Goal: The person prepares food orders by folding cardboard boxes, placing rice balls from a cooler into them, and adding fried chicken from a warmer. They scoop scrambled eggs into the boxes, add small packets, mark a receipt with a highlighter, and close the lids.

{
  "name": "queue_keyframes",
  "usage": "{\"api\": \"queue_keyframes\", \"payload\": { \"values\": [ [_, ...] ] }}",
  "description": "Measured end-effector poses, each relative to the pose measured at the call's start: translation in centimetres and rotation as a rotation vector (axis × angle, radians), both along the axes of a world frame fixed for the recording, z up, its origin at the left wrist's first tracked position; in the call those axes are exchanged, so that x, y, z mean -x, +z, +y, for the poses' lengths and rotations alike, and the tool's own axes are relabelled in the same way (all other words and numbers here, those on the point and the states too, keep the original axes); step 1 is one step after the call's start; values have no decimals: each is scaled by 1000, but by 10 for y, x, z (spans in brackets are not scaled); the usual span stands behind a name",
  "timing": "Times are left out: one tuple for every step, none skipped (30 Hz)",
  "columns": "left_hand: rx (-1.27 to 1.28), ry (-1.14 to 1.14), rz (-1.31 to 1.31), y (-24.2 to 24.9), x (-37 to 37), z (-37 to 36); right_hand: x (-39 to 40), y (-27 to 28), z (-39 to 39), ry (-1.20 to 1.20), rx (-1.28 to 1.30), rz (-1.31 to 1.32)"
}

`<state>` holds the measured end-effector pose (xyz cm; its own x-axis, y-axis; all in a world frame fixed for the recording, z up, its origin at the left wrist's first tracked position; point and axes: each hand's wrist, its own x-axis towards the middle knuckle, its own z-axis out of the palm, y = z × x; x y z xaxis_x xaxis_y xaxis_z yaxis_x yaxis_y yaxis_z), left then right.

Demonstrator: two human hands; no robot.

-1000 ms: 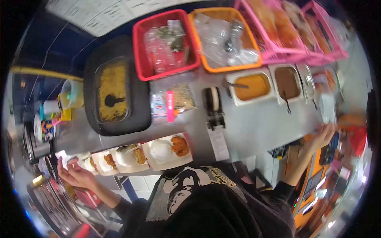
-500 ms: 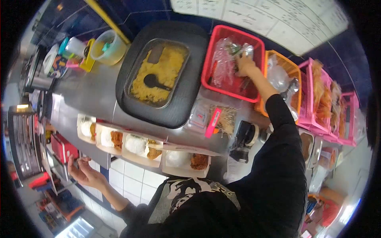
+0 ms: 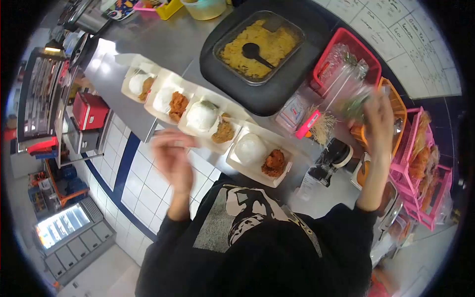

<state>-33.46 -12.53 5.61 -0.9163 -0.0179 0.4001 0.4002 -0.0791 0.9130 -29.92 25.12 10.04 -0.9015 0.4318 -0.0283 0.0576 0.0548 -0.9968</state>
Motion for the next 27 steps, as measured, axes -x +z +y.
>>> {"api": "queue_keyframes", "payload": {
  "values": [
    [-62,-211,-96,-10,-15,10,-22,-6,-29,54,63,-27],
    [-124,-355,-240,-8,-30,26,-35,-1,-56,252,-14,-142],
    [-153,-505,-410,-2,-42,37,-48,4,-82,461,-109,-235],
    [-202,-610,-550,-10,-55,42,-55,-8,-112,500,138,-293],
    [-162,-743,-599,-4,-57,40,-64,-28,-144,449,255,-228],
    [-136,-722,-671,-6,-62,40,-72,-47,-169,396,372,-167],
    [-109,-701,-746,-10,-68,38,-76,-60,-184,388,328,-147],
    [-31,-663,-795,-17,-69,31,-81,-71,-195,377,286,-128],
    [50,-629,-845,-27,-70,20,-84,-78,-203,361,244,-112],
    [135,-605,-895,-35,-70,10,-88,-82,-210,375,210,-173],
    [186,-604,-861,-39,-70,3,-92,-85,-215,381,178,-234],
    [238,-607,-826,-42,-70,-3,-96,-86,-220,384,148,-298],
    [285,-611,-791,-44,-71,-8,-99,-87,-224,384,109,-294],
    [266,-627,-812,-46,-71,-13,-97,-88,-226,384,67,-286],
    [222,-652,-869,-49,-70,-17,-96,-90,-228,387,25,-275],
    [178,-671,-922,-52,-67,-22,-96,-90,-229,353,14,-289],
    [136,-686,-972,-54,-62,-27,-94,-90,-230,320,4,-299],
    [184,-728,-998,-54,-53,-33,-93,-90,-233,290,-3,-309],
    [139,-717,-1019,-57,-44,-38,-91,-92,-237,259,-8,-319],
    [97,-709,-1044,-61,-35,-43,-88,-96,-241,203,29,-295],
    [52,-705,-1072,-64,-28,-47,-86,-101,-244,143,61,-274],
    [69,-718,-1028,-65,-16,-52,-85,-106,-244,81,87,-254],
    [45,-705,-979,-65,-3,-58,-83,-109,-243,17,-60,-208],
    [21,-692,-928,-65,12,-65,-80,-112,-241,-46,-208,-163],
    [86,-602,-832,-63,29,-72,-74,-113,-241,-102,-356,-118],
    [178,-502,-669,-63,49,-82,-66,-109,-241,-244,-295,-75],
    [303,-413,-474,-60,71,-90,-61,-117,-240,-291,-244,-127]
  ]
}}
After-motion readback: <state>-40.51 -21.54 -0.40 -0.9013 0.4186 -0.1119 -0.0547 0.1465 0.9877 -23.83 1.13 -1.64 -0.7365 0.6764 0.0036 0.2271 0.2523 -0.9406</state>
